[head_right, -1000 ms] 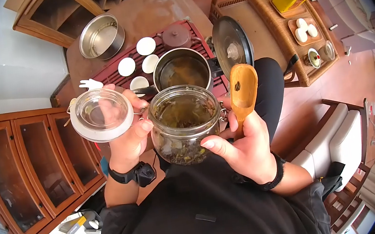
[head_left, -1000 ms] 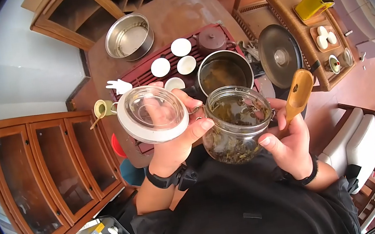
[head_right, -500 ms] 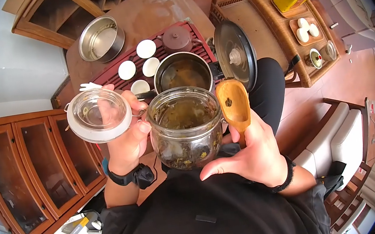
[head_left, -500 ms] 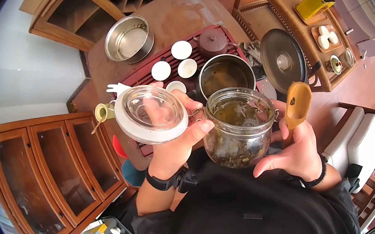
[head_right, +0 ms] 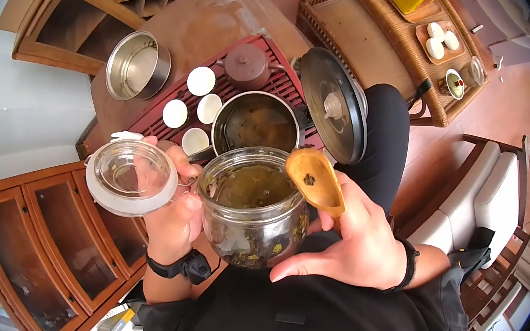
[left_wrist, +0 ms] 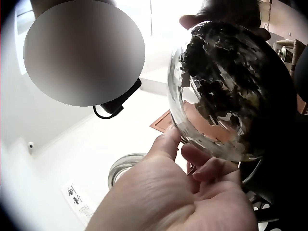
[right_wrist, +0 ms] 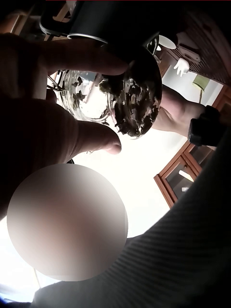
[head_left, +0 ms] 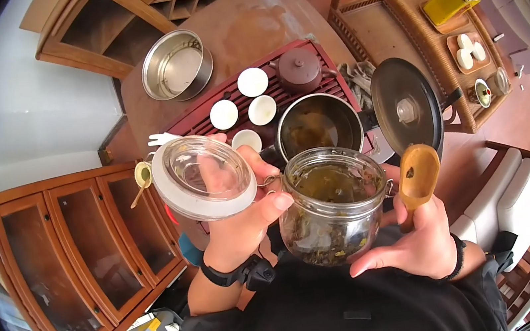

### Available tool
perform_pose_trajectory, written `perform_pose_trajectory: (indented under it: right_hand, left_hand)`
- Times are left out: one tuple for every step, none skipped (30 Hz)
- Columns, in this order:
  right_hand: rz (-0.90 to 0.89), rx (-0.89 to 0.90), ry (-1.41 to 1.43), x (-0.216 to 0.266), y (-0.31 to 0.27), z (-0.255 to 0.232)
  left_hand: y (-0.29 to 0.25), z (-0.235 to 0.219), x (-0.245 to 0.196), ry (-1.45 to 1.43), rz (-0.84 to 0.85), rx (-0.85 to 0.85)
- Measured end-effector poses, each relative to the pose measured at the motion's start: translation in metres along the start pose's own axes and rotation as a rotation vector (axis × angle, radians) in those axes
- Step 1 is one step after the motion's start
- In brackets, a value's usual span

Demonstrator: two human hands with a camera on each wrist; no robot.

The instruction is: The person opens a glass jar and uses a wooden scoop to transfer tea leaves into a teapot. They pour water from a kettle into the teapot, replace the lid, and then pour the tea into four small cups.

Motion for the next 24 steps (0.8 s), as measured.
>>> perform_pose_trajectory:
  right_hand:
    - [-0.013,-0.014,-0.001,-0.001,0.001,0.0]
    - [-0.026,-0.028,-0.003,-0.002,0.001,0.0]
    - [-0.039,-0.042,-0.005,-0.003,0.002,0.0]
    - [-0.056,-0.045,-0.027,-0.001,0.002,-0.002]
    - [-0.073,-0.049,-0.049,0.001,0.003,-0.003]
    - [-0.041,-0.034,-0.034,0.003,0.005,-0.005]
    - [-0.07,-0.039,-0.04,0.004,0.007,-0.007]
    - [-0.097,-0.042,-0.047,0.005,0.007,-0.008]
    - [-0.126,-0.047,-0.054,0.006,0.008,-0.009]
    - [-0.112,-0.05,-0.062,0.006,0.009,-0.01]
    - [-0.098,-0.052,-0.069,0.006,0.009,-0.009]
    - [-0.085,-0.054,-0.077,0.006,0.009,-0.01]
    - [-0.08,-0.051,-0.098,0.007,0.009,-0.01]
    - [-0.075,-0.047,-0.119,0.009,0.009,-0.011]
    - [-0.074,-0.042,-0.137,0.01,0.01,-0.012]
    - [-0.073,-0.037,-0.156,0.011,0.011,-0.013]
    - [-0.075,-0.031,-0.172,0.013,0.012,-0.014]
    - [-0.078,-0.026,-0.189,0.013,0.012,-0.014]
    - [-0.078,-0.033,-0.191,0.013,0.012,-0.015]
    - [-0.077,-0.041,-0.194,0.013,0.012,-0.015]
    - [-0.077,-0.049,-0.197,0.012,0.012,-0.015]
    - [-0.08,-0.054,-0.203,0.012,0.011,-0.015]
    - [-0.084,-0.06,-0.21,0.012,0.012,-0.014]
    - [-0.089,-0.067,-0.217,0.012,0.012,-0.014]
  left_hand:
    - [0.001,0.001,0.0,-0.008,-0.01,-0.001]
    - [0.002,0.001,0.0,-0.016,-0.019,-0.002]
    - [0.003,0.0,0.0,-0.012,-0.029,-0.003]
    - [0.004,-0.001,0.001,-0.008,-0.04,-0.004]
    - [0.004,-0.002,0.001,-0.005,-0.05,-0.005]
    - [0.005,-0.001,0.001,-0.027,-0.071,-0.014]
    - [0.006,0.001,0.0,-0.049,-0.092,-0.025]
    - [0.005,0.001,0.0,-0.073,-0.116,-0.038]
    - [0.006,0.001,0.001,-0.071,-0.124,-0.033]
    - [0.007,-0.001,0.001,-0.07,-0.13,-0.027]
    - [0.007,-0.001,0.002,-0.068,-0.137,-0.024]
    - [0.008,0.0,0.002,-0.078,-0.144,-0.028]
    - [0.009,0.001,0.001,-0.087,-0.151,-0.033]
    - [0.01,0.002,0.001,-0.097,-0.156,-0.038]
    - [0.01,0.001,0.002,-0.096,-0.166,-0.034]
    - [0.01,0.0,0.003,-0.096,-0.177,-0.029]
    - [0.01,-0.001,0.004,-0.096,-0.187,-0.024]
    - [0.01,0.0,0.004,-0.106,-0.198,-0.023]
    - [0.01,0.001,0.004,-0.118,-0.209,-0.022]
    - [0.01,0.002,0.005,-0.129,-0.22,-0.021]
    - [0.01,0.002,0.006,-0.138,-0.227,-0.015]
    - [0.01,0.001,0.007,-0.147,-0.235,-0.01]
    - [0.009,0.0,0.008,-0.156,-0.243,-0.005]
    - [0.009,0.0,0.009,-0.163,-0.246,-0.006]
Point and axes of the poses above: each hand's wrist, its own y-axis towards the middle knuckle, its own z-axis out of the palm, x = y × z, the point moved 6 cm from there along y, towards the middle knuckle, and after that the axes turned 7 degrees about x, right-handed, at the moved point
